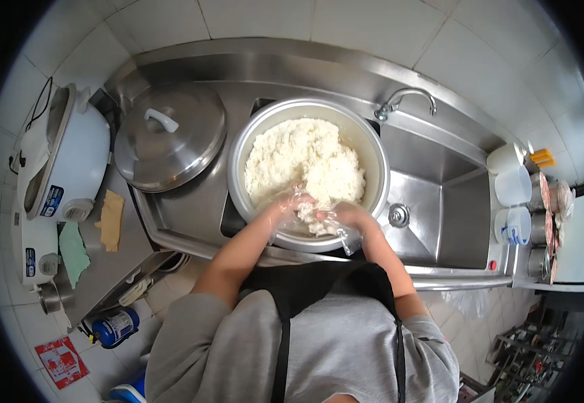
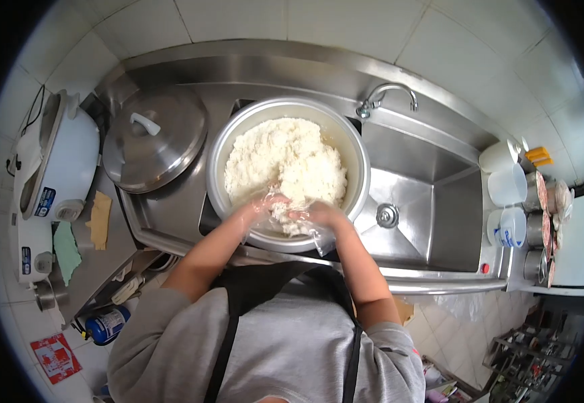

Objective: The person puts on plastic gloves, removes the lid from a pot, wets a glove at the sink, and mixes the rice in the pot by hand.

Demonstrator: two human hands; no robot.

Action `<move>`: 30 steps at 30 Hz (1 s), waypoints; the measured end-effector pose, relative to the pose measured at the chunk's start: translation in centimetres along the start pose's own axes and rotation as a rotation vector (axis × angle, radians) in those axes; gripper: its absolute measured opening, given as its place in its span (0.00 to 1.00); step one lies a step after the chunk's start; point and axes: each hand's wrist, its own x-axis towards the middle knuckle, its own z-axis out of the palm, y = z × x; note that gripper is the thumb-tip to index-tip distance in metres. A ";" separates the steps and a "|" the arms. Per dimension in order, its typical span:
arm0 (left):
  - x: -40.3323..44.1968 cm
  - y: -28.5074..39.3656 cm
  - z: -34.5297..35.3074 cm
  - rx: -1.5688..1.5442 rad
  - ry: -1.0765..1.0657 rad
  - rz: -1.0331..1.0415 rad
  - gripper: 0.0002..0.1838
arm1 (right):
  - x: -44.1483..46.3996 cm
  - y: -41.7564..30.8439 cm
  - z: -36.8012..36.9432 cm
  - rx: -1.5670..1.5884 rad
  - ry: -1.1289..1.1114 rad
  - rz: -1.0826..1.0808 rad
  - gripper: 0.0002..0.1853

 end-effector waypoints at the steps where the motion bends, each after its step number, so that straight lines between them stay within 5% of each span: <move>1: -0.3 0.5 0.4 -0.261 0.070 -0.035 0.32 | 1.2 3.6 0.3 0.287 -0.046 -0.136 0.31; 3: -0.8 0.1 0.9 -0.563 0.188 0.111 0.30 | 1.5 3.1 0.8 0.691 -0.028 -0.202 0.35; 4: -0.7 0.6 0.7 -0.794 0.216 -0.054 0.27 | 0.9 0.4 1.0 0.807 0.042 -0.128 0.36; 8: -0.6 5.7 -1.2 -1.510 0.290 -0.539 0.22 | 2.8 -3.0 1.4 0.454 0.145 -0.087 0.38; 13: 0.8 0.3 2.8 -1.363 0.465 -0.154 0.15 | 4.2 -3.7 2.4 0.214 0.200 -0.075 0.32; 19: 1.7 1.4 2.0 -1.347 0.656 -0.588 0.12 | 7.3 -0.2 3.6 -0.060 0.336 -0.056 0.28; 23: 0.5 1.5 2.4 -1.114 0.702 -0.361 0.18 | 7.0 -1.9 3.6 0.174 0.320 -0.002 0.31; 26: 1.7 1.8 1.7 -1.626 0.599 -0.429 0.20 | 6.3 -3.6 3.2 0.324 0.319 0.043 0.32; 30: 1.8 0.3 2.4 -1.742 0.673 -0.384 0.23 | 5.9 -4.6 4.1 0.313 0.328 0.039 0.34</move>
